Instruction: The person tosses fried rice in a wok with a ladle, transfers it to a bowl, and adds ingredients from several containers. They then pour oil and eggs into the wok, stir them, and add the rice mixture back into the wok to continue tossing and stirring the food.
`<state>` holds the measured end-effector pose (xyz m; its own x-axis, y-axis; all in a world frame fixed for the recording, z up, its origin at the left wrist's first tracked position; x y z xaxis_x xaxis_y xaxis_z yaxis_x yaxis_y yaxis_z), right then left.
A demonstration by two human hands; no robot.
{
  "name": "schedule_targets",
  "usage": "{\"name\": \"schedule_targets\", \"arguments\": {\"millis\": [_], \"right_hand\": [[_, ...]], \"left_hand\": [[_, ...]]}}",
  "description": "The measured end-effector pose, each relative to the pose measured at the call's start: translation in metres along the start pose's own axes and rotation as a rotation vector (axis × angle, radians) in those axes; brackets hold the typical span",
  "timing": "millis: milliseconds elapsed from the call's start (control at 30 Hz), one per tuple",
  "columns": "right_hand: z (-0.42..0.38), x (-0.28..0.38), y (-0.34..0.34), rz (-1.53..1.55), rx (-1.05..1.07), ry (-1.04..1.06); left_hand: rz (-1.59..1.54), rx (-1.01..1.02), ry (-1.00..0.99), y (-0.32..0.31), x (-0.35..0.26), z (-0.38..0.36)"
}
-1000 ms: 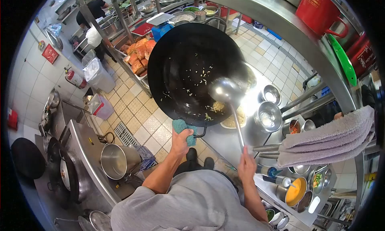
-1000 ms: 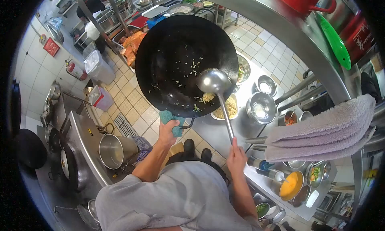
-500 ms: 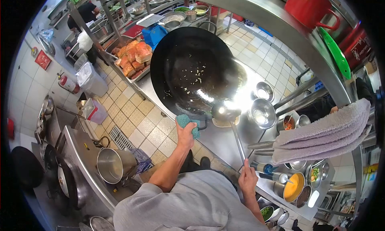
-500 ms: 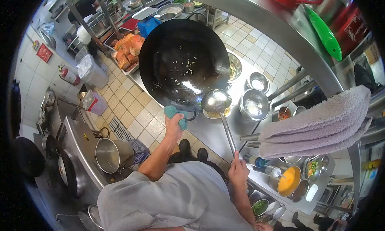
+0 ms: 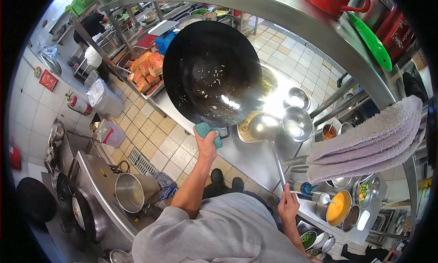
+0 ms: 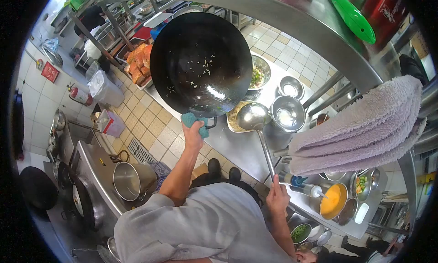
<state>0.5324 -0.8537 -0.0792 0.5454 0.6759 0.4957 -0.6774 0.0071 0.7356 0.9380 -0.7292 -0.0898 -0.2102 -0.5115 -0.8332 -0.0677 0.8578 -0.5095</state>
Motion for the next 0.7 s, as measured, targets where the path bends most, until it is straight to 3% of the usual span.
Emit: {"name": "schedule_targets", "arguments": {"millis": [67,200,267,333,433,533,700], "right_hand": [[0.002,0.003,-0.001,0.073,0.0,-0.014],[0.031,0.044,-0.004,0.323,0.008,-0.025],[0.043,0.065,-0.016,0.5,0.133,-0.118],[0.06,0.097,-0.024,0.667,0.177,-0.048],[0.064,0.134,-0.04,0.801,0.431,-0.084],[0.044,0.158,-0.07,0.973,0.447,0.046],[0.007,0.202,-0.092,0.921,0.839,0.086]], "left_hand": [[-0.009,0.014,0.009,0.001,-0.012,0.002],[-0.014,-0.037,0.248,0.023,-0.058,-0.015],[-0.062,-0.082,0.357,0.072,-0.066,-0.021],[-0.171,-0.147,0.472,0.107,-0.095,-0.056],[-0.189,-0.241,0.38,0.144,-0.144,-0.137],[-0.196,-0.413,0.222,0.197,-0.175,-0.216],[-0.295,-0.777,0.061,0.311,-0.2,-0.344]]}}
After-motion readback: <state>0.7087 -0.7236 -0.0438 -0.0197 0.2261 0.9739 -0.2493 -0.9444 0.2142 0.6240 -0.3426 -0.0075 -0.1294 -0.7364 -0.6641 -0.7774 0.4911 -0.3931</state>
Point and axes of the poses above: each hand's wrist, its own z-axis towards the middle knuckle, its own y-axis out of the back of the hand, x = y × z, the point moved 4 cm from there along z, towards the middle knuckle, and after that the axes turned 15 degrees about -x, right-handed, at the moved point
